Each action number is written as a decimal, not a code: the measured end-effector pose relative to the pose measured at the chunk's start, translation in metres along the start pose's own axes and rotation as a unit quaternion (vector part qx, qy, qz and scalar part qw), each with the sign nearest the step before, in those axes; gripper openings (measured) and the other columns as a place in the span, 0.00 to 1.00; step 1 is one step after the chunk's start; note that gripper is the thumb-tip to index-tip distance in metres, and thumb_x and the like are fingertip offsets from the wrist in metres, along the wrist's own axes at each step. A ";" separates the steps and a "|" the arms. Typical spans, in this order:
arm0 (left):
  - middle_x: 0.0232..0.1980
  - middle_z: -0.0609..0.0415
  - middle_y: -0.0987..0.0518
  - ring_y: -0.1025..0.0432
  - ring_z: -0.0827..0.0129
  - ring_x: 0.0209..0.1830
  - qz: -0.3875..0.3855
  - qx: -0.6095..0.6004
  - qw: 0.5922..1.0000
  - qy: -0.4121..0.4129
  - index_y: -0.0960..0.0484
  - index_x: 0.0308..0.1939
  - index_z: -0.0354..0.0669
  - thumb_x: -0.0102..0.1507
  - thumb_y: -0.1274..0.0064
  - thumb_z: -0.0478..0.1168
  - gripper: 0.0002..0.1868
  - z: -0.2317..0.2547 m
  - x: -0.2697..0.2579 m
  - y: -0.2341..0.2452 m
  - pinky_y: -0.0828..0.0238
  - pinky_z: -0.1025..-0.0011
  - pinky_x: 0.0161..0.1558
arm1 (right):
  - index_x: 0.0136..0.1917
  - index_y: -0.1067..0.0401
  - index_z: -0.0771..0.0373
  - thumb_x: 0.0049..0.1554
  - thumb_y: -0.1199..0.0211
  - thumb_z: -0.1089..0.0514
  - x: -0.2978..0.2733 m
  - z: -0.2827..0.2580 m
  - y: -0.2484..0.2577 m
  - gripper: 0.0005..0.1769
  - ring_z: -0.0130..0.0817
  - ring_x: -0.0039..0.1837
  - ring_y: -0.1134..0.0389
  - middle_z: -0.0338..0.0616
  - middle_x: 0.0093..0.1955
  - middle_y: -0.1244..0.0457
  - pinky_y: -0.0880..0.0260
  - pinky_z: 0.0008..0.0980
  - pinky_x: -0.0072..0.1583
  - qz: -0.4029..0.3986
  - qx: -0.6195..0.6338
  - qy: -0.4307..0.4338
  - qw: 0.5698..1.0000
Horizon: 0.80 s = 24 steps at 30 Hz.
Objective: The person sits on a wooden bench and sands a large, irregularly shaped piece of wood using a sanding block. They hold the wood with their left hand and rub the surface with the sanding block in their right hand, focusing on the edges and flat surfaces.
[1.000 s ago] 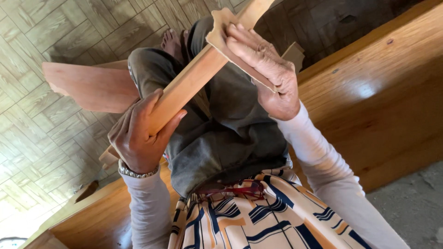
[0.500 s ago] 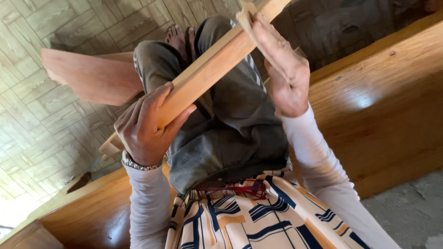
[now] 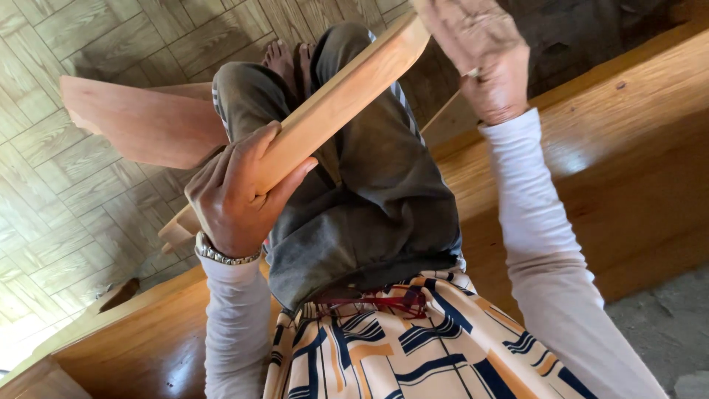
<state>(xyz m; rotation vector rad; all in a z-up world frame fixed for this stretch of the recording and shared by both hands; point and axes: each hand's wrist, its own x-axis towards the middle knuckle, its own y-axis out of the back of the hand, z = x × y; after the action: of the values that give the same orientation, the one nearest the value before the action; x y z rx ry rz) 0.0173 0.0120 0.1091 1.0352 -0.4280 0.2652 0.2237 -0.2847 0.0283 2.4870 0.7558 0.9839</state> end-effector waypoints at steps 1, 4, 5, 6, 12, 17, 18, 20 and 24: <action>0.47 0.49 0.14 0.21 0.58 0.37 -0.001 -0.002 1.000 0.003 0.19 0.52 0.35 0.64 0.25 0.48 0.24 -0.001 0.001 -0.001 0.25 0.63 0.43 | 0.63 0.22 0.81 0.53 0.58 0.84 0.004 0.006 0.009 0.31 0.58 0.64 0.27 0.62 0.62 0.30 0.29 0.46 0.67 0.010 -0.130 0.064 0.989; 0.49 0.50 0.14 0.19 0.57 0.39 0.000 -0.002 1.000 -0.003 0.19 0.52 0.34 0.65 0.25 0.48 0.24 0.001 0.000 -0.001 0.24 0.62 0.45 | 0.55 0.27 0.79 0.58 0.55 0.78 -0.010 0.020 0.017 0.17 0.37 0.59 0.36 0.50 0.53 0.35 0.32 0.40 0.62 0.187 0.009 -0.083 0.979; 0.49 0.50 0.14 0.19 0.57 0.39 -0.002 0.001 1.000 0.001 0.19 0.52 0.34 0.65 0.25 0.48 0.24 0.000 -0.001 0.001 0.24 0.62 0.45 | 0.55 0.27 0.79 0.58 0.55 0.78 -0.026 0.058 0.011 0.17 0.37 0.59 0.36 0.50 0.53 0.35 0.32 0.40 0.62 0.184 0.014 -0.084 0.979; 0.49 0.50 0.14 0.20 0.57 0.38 -0.002 0.000 1.000 -0.002 0.19 0.52 0.34 0.65 0.25 0.48 0.24 -0.001 0.000 0.001 0.24 0.62 0.44 | 0.43 0.39 0.65 0.50 0.49 0.79 -0.043 0.095 0.007 0.13 0.30 0.50 0.42 0.42 0.44 0.40 0.40 0.34 0.54 0.285 0.072 -0.137 0.946; 0.49 0.49 0.14 0.19 0.56 0.40 0.002 -0.009 1.000 0.005 0.19 0.51 0.32 0.65 0.26 0.47 0.24 -0.001 0.003 0.002 0.24 0.62 0.46 | 0.52 0.22 0.73 0.52 0.46 0.79 -0.007 0.038 -0.021 0.18 0.33 0.55 0.34 0.43 0.51 0.33 0.33 0.33 0.58 0.178 0.093 -0.153 0.968; 0.48 0.46 0.14 0.19 0.54 0.42 0.013 -0.014 1.000 0.005 0.19 0.50 0.32 0.65 0.25 0.45 0.23 -0.004 0.005 0.000 0.23 0.62 0.46 | 0.44 0.24 0.71 0.53 0.46 0.76 -0.014 0.044 -0.016 0.11 0.26 0.53 0.35 0.34 0.45 0.36 0.30 0.28 0.61 0.196 0.163 -0.219 0.942; 0.48 0.46 0.14 0.19 0.54 0.41 0.008 -0.010 1.000 0.000 0.19 0.51 0.32 0.65 0.25 0.46 0.24 -0.004 0.005 0.000 0.23 0.62 0.46 | 0.41 0.35 0.65 0.56 0.48 0.75 -0.018 0.051 -0.016 0.08 0.25 0.50 0.47 0.33 0.43 0.45 0.44 0.31 0.55 0.177 0.132 -0.205 0.954; 0.49 0.47 0.14 0.19 0.54 0.41 0.004 -0.005 1.000 -0.002 0.19 0.51 0.33 0.66 0.26 0.47 0.24 -0.003 0.006 0.000 0.24 0.61 0.45 | 0.38 0.45 0.58 0.58 0.50 0.75 -0.017 0.050 -0.022 0.14 0.24 0.47 0.59 0.31 0.41 0.54 0.58 0.33 0.48 0.154 0.103 -0.190 0.964; 0.48 0.48 0.14 0.20 0.56 0.39 0.006 -0.012 1.000 -0.001 0.20 0.51 0.32 0.65 0.25 0.47 0.24 -0.001 0.005 0.001 0.24 0.62 0.45 | 0.53 0.25 0.67 0.57 0.50 0.73 -0.010 0.022 -0.027 0.16 0.25 0.48 0.46 0.32 0.46 0.42 0.43 0.30 0.51 0.161 0.099 -0.218 0.958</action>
<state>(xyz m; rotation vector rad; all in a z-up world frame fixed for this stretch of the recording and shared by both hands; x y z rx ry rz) 0.0213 0.0140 0.1116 1.0104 -0.4386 0.2697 0.2237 -0.2716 -0.0054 2.9162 0.3274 0.4290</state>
